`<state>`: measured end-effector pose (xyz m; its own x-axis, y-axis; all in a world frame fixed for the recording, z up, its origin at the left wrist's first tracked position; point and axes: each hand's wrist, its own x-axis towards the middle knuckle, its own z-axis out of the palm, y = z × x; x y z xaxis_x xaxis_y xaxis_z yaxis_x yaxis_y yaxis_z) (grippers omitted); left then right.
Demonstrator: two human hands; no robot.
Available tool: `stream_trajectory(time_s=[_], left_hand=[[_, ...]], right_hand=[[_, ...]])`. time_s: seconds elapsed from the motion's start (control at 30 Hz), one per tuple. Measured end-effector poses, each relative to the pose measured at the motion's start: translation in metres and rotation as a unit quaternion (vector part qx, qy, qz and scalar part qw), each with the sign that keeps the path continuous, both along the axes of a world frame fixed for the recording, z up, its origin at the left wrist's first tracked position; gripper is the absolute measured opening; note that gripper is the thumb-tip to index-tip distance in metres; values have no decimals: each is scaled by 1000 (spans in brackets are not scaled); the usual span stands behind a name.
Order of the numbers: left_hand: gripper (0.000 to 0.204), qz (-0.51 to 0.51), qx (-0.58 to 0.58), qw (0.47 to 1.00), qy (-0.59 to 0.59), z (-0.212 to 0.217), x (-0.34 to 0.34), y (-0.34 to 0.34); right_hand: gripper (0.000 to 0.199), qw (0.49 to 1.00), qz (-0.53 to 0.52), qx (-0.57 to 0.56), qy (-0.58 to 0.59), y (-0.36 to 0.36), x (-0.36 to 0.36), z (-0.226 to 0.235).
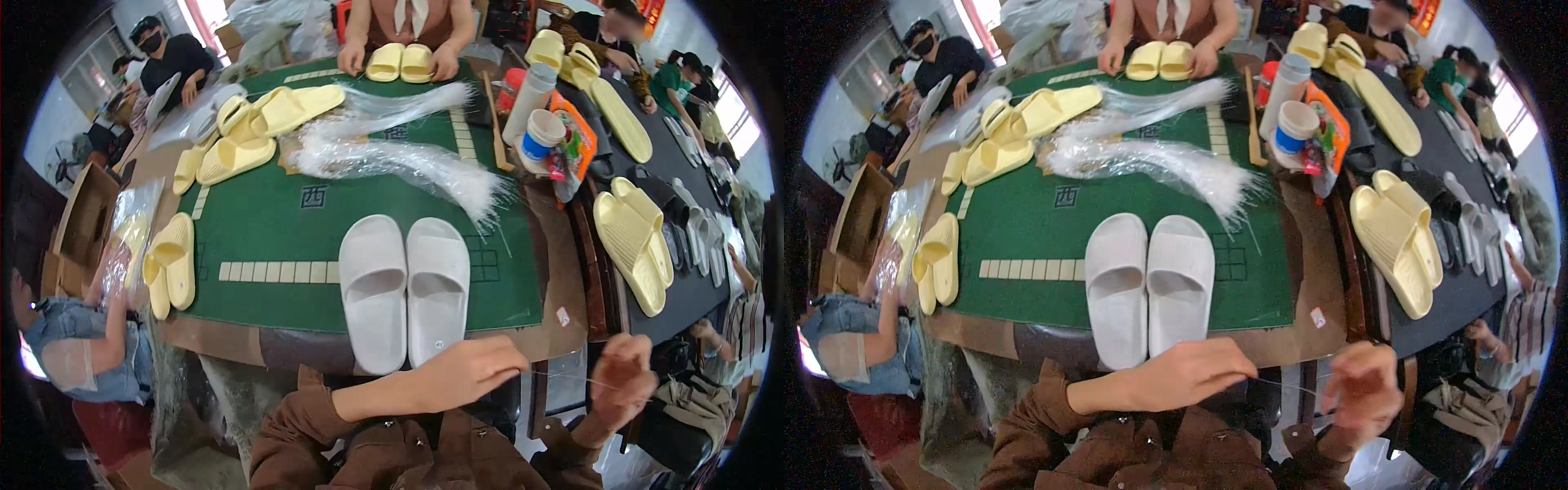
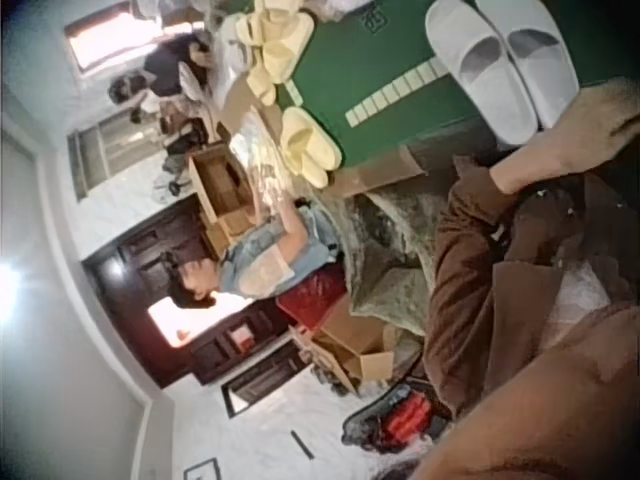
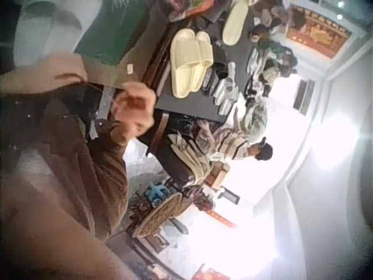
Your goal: The person assembles multiple pairs of plastic slippers by inserting white zip ties through the toe holes of each slipper. They handle black, pink, white, and yellow slippers, securing the ties and placing the finished pairs on the table. The process is repeated for several pairs throughout the clip.
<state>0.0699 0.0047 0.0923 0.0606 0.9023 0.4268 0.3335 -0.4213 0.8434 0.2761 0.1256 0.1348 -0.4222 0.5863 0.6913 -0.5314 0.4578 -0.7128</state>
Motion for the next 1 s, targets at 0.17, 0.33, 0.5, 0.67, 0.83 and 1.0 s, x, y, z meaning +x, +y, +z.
stream_trajectory(time_s=[0.17, 0.33, 0.5, 0.67, 0.83, 1.0], left_hand=[[23, 225, 61, 952, 198, -9, -39, -59], [19, 293, -24, 942, 161, -22, -54, -101], [24, 337, -117, 921, 160, -44, -62, -102], [57, 327, -114, 910, 227, -64, -69, -74], [88, 313, -146, 897, 275, -70, -87, -48], [97, 252, -365, 878, 181, -42, -104, -23]], right_hand=[[11, 946, 185, -148, 219, 16, 64, 19], [51, 960, -171, -195, -102, 15, 36, -22], [36, 901, 57, -288, -319, -10, -54, -35], [22, 875, 153, -164, -429, -23, -112, -85], [27, 926, -29, 179, -331, -30, -165, -120], [31, 849, 95, -39, -518, -17, -188, -109]])
